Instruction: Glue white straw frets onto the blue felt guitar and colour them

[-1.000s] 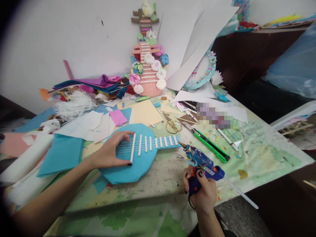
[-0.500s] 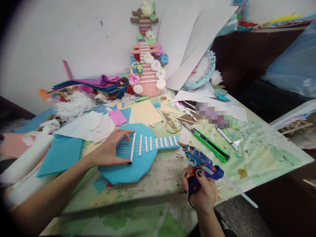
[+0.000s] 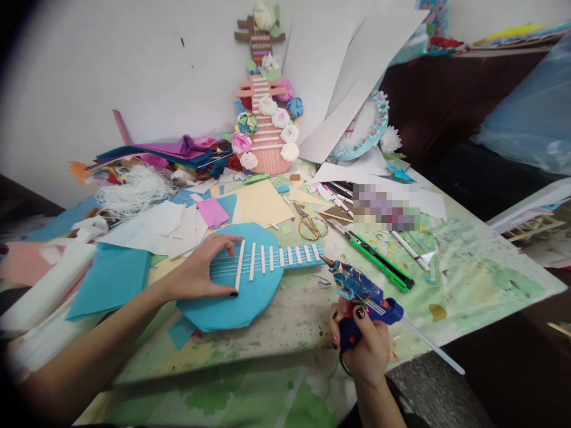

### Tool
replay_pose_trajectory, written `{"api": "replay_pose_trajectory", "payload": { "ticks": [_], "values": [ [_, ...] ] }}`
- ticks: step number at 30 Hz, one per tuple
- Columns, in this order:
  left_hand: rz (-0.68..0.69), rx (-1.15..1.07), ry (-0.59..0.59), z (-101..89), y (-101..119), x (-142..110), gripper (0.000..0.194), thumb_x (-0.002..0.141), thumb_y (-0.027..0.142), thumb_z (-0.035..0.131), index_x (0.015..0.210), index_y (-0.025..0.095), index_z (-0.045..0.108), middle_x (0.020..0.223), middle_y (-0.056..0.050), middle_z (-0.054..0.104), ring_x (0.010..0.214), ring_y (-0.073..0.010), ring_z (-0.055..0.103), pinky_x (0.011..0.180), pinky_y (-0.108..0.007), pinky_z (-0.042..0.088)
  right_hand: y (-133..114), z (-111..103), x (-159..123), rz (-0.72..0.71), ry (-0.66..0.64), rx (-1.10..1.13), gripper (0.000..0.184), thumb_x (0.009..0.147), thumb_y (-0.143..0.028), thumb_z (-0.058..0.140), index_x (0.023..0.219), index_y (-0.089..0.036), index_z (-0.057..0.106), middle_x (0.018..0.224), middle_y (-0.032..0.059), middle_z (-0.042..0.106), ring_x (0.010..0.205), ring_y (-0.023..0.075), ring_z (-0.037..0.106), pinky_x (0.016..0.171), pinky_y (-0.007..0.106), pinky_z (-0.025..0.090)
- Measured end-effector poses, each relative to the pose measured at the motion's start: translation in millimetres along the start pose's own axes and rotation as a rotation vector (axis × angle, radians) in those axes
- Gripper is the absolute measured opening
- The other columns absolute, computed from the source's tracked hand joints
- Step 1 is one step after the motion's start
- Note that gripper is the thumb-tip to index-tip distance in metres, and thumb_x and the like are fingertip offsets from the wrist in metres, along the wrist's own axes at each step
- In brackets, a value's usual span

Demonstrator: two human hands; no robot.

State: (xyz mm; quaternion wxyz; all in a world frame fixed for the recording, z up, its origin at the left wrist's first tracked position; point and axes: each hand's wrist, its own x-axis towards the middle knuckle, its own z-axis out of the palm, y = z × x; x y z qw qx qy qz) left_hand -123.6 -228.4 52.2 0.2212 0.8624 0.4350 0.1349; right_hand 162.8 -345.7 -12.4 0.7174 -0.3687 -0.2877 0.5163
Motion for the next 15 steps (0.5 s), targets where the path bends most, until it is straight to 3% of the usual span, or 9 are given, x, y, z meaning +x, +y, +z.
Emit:
{"api": "replay_pose_trajectory", "payload": {
  "ticks": [6, 15],
  "values": [
    [0.010, -0.008, -0.009, -0.4, -2.3, -1.4, 0.054, 0.063, 0.049, 0.078, 0.094, 0.023, 0.041, 0.133, -0.015, 0.051, 0.123, -0.0331, 0.047, 0.102, -0.051, 0.039, 1.0, -1.6, -0.4, -0.004, 0.009, 0.023, 0.021, 0.078, -0.038, 0.067, 0.076, -0.019, 0.059, 0.059, -0.0009, 0.052, 0.035, 0.0100, 0.047, 0.031, 0.020, 0.032],
    [0.019, -0.006, -0.005, 0.8, -2.4, -1.2, 0.052, 0.063, 0.048, 0.078, 0.091, 0.024, 0.042, 0.132, -0.013, 0.053, 0.123, -0.0334, 0.047, 0.103, -0.052, 0.038, 3.3, -5.1, -0.7, 0.008, 0.005, 0.016, 0.024, 0.079, -0.040, 0.066, 0.073, -0.019, 0.058, 0.058, -0.0003, 0.051, 0.035, 0.0102, 0.045, 0.031, 0.021, 0.031]
  ]
}}
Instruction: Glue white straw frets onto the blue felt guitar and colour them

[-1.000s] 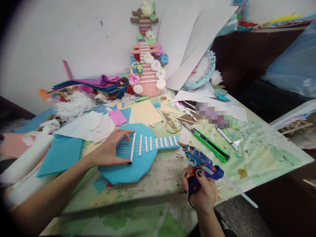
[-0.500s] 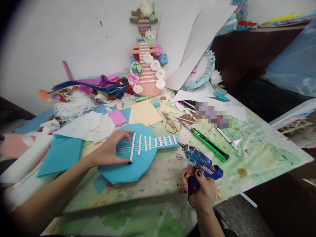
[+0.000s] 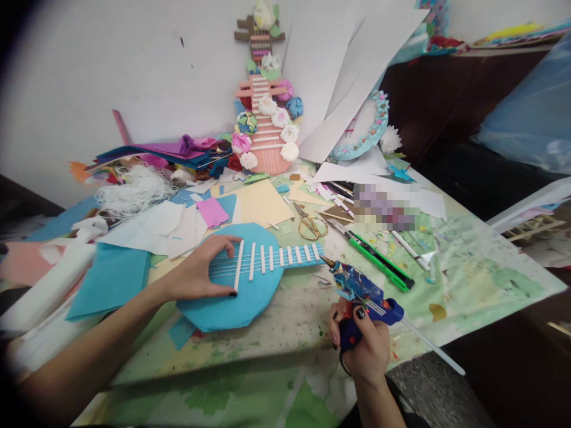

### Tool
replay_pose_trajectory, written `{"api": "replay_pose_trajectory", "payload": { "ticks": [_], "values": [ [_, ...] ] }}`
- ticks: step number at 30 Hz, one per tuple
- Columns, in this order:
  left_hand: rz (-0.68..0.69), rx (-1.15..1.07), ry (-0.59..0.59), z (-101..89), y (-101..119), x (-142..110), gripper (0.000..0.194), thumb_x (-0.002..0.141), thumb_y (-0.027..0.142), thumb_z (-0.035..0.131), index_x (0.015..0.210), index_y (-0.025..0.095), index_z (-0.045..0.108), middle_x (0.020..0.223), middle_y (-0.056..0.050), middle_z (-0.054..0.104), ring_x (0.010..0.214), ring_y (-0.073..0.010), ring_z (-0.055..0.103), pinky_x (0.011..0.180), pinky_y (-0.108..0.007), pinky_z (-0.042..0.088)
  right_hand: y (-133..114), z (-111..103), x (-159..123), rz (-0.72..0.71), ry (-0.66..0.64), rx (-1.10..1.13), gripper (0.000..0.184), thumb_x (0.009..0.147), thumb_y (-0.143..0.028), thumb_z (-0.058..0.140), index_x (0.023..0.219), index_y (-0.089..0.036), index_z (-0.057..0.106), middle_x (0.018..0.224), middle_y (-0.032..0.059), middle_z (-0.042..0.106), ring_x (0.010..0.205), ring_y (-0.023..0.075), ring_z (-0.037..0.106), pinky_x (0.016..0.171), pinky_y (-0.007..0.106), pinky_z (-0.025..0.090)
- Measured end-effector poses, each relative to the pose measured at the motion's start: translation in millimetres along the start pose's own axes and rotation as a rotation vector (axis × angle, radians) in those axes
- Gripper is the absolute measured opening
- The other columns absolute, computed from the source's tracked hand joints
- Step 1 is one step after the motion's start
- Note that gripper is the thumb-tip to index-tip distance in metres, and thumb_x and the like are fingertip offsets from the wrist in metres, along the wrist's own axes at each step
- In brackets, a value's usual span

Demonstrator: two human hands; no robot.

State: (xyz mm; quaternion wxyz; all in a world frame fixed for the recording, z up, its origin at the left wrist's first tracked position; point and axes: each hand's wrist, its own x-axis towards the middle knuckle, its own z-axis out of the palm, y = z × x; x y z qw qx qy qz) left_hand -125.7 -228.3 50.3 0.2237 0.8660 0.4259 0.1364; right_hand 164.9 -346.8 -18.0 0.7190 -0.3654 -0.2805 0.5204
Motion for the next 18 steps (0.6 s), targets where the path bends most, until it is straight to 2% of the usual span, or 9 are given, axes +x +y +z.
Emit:
{"api": "replay_pose_trajectory", "payload": {
  "ticks": [8, 18],
  "values": [
    [0.006, 0.001, 0.005, 0.7, -2.1, -0.6, 0.052, 0.063, 0.049, 0.077, 0.091, 0.024, 0.043, 0.131, -0.013, 0.053, 0.123, -0.0331, 0.048, 0.101, -0.051, 0.040, -0.3, -0.7, -0.5, 0.008, 0.009, 0.007, 0.022, 0.078, -0.040, 0.066, 0.077, -0.020, 0.058, 0.059, -0.0009, 0.051, 0.035, 0.0109, 0.046, 0.032, 0.022, 0.031],
    [-0.012, 0.010, -0.007, 0.9, -0.3, 1.2, 0.054, 0.061, 0.050, 0.079, 0.094, 0.023, 0.045, 0.131, -0.013, 0.055, 0.120, -0.0337, 0.050, 0.101, -0.052, 0.041, -1.1, 0.4, -0.4, 0.005, -0.006, -0.006, 0.025, 0.079, -0.041, 0.066, 0.070, -0.018, 0.059, 0.057, -0.0004, 0.050, 0.036, 0.0103, 0.045, 0.032, 0.022, 0.032]
  ]
}}
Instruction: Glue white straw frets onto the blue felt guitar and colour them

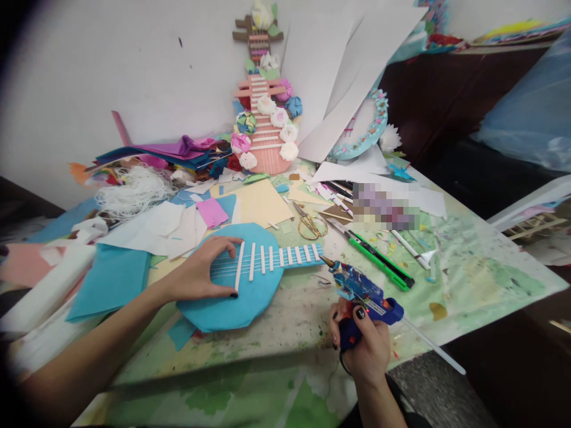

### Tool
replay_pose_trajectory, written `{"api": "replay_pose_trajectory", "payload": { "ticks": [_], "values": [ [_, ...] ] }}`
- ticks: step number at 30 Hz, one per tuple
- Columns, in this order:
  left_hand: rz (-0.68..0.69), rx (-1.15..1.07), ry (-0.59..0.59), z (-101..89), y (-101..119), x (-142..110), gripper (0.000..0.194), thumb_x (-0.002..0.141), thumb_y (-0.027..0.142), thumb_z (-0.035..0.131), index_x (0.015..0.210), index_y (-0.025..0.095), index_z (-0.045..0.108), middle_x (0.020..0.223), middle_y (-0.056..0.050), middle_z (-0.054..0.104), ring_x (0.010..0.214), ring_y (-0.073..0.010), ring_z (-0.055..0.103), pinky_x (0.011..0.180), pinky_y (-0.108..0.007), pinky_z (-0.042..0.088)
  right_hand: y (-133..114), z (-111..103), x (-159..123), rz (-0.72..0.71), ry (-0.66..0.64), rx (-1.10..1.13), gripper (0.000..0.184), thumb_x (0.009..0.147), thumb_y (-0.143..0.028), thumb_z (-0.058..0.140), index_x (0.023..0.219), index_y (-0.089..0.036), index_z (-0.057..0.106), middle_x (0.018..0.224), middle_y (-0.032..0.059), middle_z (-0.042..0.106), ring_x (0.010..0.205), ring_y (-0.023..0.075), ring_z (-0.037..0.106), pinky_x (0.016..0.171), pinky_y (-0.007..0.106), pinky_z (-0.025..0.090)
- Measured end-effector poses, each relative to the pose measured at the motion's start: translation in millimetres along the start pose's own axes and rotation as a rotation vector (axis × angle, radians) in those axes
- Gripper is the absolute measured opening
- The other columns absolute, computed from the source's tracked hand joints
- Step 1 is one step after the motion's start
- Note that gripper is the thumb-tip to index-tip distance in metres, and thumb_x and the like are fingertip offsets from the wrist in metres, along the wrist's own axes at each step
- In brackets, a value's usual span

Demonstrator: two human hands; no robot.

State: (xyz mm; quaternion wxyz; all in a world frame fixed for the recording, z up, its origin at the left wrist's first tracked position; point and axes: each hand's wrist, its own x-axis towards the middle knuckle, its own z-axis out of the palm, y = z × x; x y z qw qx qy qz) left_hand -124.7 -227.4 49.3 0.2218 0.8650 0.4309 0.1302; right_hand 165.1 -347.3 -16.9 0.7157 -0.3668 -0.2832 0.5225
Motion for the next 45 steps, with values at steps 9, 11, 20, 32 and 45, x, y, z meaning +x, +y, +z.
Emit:
{"api": "replay_pose_trajectory", "payload": {
  "ticks": [9, 11, 20, 32, 45],
  "values": [
    [-0.002, -0.005, -0.004, 1.7, 2, 1, 0.055, 0.062, 0.052, 0.079, 0.093, 0.024, 0.043, 0.133, -0.014, 0.053, 0.124, -0.0345, 0.047, 0.104, -0.053, 0.038, 2, -2, 0, 0.005, 0.002, -0.008, 0.025, 0.080, -0.041, 0.064, 0.071, -0.019, 0.058, 0.057, -0.0001, 0.051, 0.036, 0.0107, 0.045, 0.033, 0.022, 0.030],
    [-0.001, 0.003, -0.005, 2.0, 2, 1, 0.055, 0.062, 0.053, 0.078, 0.093, 0.024, 0.043, 0.134, -0.014, 0.052, 0.124, -0.0346, 0.047, 0.103, -0.053, 0.038, 2, -2, 0, 0.001, -0.006, -0.002, 0.025, 0.081, -0.041, 0.063, 0.070, -0.018, 0.057, 0.057, 0.0000, 0.051, 0.036, 0.0103, 0.045, 0.033, 0.022, 0.030],
    [-0.014, 0.022, 0.004, 3.8, 2, 3, 0.058, 0.059, 0.056, 0.080, 0.092, 0.023, 0.046, 0.133, -0.014, 0.055, 0.123, -0.0359, 0.048, 0.102, -0.053, 0.040, 1, -3, -1, 0.011, 0.002, 0.015, 0.020, 0.080, -0.038, 0.065, 0.076, -0.019, 0.059, 0.058, 0.0000, 0.053, 0.036, 0.0111, 0.046, 0.033, 0.022, 0.031],
    [0.010, 0.040, 0.040, 10.2, -3, 3, 0.074, 0.057, 0.057, 0.082, 0.113, 0.019, 0.053, 0.135, -0.016, 0.057, 0.121, -0.0346, 0.049, 0.102, -0.054, 0.040, 3, -2, -1, -0.003, -0.024, 0.042, 0.022, 0.081, -0.037, 0.064, 0.073, -0.017, 0.059, 0.059, 0.0004, 0.054, 0.035, 0.0102, 0.049, 0.033, 0.021, 0.034],
    [0.037, 0.112, 0.021, 11.5, -6, 2, 0.070, 0.060, 0.056, 0.082, 0.113, 0.015, 0.062, 0.138, -0.017, 0.059, 0.122, -0.0373, 0.047, 0.102, -0.058, 0.040, 4, -5, -1, -0.009, -0.029, 0.054, 0.022, 0.082, -0.036, 0.063, 0.074, -0.017, 0.060, 0.061, 0.0009, 0.053, 0.036, 0.0100, 0.050, 0.033, 0.021, 0.032]
  ]
}}
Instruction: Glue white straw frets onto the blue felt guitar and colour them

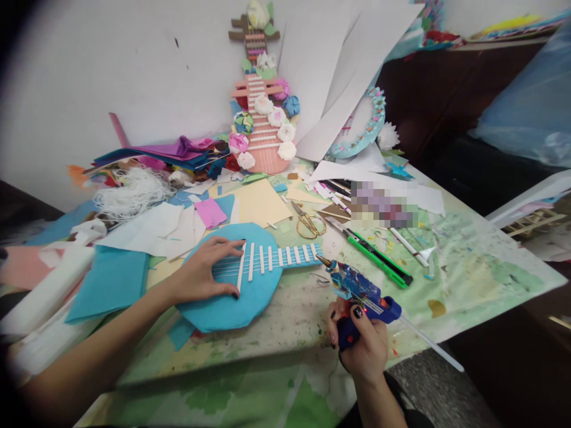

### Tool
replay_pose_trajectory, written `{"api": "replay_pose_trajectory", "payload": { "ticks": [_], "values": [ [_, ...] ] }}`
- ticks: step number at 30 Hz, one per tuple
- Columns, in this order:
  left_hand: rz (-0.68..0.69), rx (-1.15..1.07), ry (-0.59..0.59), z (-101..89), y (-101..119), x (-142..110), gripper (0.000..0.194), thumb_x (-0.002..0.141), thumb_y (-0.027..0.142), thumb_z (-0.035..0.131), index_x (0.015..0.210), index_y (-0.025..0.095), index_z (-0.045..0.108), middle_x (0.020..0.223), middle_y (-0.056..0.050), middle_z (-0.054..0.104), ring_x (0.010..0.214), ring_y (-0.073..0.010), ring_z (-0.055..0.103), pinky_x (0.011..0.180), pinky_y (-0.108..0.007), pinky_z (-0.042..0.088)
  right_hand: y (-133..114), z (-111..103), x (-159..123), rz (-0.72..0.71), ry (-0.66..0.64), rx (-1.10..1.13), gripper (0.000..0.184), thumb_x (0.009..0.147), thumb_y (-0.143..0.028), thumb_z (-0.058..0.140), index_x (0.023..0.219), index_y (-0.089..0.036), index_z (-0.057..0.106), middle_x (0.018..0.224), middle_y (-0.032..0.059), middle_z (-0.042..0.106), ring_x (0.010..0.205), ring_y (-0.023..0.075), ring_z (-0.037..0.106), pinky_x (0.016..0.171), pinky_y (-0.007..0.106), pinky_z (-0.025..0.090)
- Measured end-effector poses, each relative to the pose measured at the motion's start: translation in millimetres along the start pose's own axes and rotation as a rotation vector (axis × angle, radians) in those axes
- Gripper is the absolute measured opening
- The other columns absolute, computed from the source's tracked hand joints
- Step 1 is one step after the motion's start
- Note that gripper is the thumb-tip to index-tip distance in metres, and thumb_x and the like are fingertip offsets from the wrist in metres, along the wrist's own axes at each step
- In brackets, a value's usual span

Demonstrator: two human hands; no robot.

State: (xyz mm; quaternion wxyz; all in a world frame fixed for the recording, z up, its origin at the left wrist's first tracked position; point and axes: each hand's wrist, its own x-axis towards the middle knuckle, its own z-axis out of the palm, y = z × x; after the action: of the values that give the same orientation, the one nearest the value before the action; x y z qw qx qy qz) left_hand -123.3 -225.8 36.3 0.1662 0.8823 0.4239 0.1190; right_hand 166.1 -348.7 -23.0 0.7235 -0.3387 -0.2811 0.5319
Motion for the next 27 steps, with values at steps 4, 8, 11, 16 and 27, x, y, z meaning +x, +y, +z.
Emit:
{"api": "replay_pose_trajectory", "payload": {
  "ticks": [4, 8, 11, 16, 27],
  "values": [
    [0.027, 0.036, -0.008, -0.3, 1, 0, 0.069, 0.063, 0.060, 0.078, 0.114, 0.016, 0.062, 0.140, -0.016, 0.057, 0.122, -0.0376, 0.047, 0.102, -0.058, 0.039, -1, 2, 0, -0.014, 0.000, -0.015, 0.023, 0.081, -0.037, 0.064, 0.071, -0.016, 0.060, 0.061, 0.0007, 0.053, 0.036, 0.0094, 0.050, 0.033, 0.020, 0.033],
    [0.051, 0.067, -0.021, -0.3, 2, 0, 0.068, 0.067, 0.062, 0.074, 0.115, 0.017, 0.062, 0.141, -0.016, 0.055, 0.123, -0.0369, 0.048, 0.104, -0.058, 0.038, -2, 3, 0, -0.004, 0.000, -0.021, 0.023, 0.081, -0.037, 0.064, 0.072, -0.017, 0.060, 0.059, 0.0002, 0.051, 0.036, 0.0094, 0.049, 0.033, 0.020, 0.032],
    [0.062, 0.075, -0.024, -1.0, 3, -1, 0.067, 0.069, 0.063, 0.072, 0.116, 0.016, 0.061, 0.143, -0.018, 0.052, 0.123, -0.0366, 0.047, 0.105, -0.057, 0.037, -3, 5, 1, -0.005, 0.003, -0.024, 0.024, 0.081, -0.038, 0.064, 0.071, -0.017, 0.060, 0.058, 0.0003, 0.051, 0.036, 0.0094, 0.049, 0.033, 0.020, 0.032],
    [0.069, 0.056, -0.036, -2.6, 4, -3, 0.050, 0.085, 0.053, 0.059, 0.120, 0.017, 0.059, 0.146, -0.016, 0.049, 0.125, -0.0332, 0.047, 0.107, -0.054, 0.036, -4, 5, 2, 0.002, -0.001, -0.043, 0.027, 0.080, -0.041, 0.065, 0.068, -0.017, 0.060, 0.057, -0.0001, 0.050, 0.036, 0.0088, 0.048, 0.033, 0.019, 0.032],
    [0.027, 0.135, -0.026, -0.9, 14, -2, 0.044, 0.084, 0.047, 0.060, 0.114, 0.016, 0.061, 0.141, -0.013, 0.056, 0.121, -0.0341, 0.049, 0.103, -0.055, 0.039, -2, 4, 1, 0.012, 0.007, -0.029, 0.026, 0.080, -0.039, 0.064, 0.068, -0.016, 0.061, 0.059, -0.0005, 0.051, 0.036, 0.0088, 0.048, 0.033, 0.020, 0.033]
  ]
}}
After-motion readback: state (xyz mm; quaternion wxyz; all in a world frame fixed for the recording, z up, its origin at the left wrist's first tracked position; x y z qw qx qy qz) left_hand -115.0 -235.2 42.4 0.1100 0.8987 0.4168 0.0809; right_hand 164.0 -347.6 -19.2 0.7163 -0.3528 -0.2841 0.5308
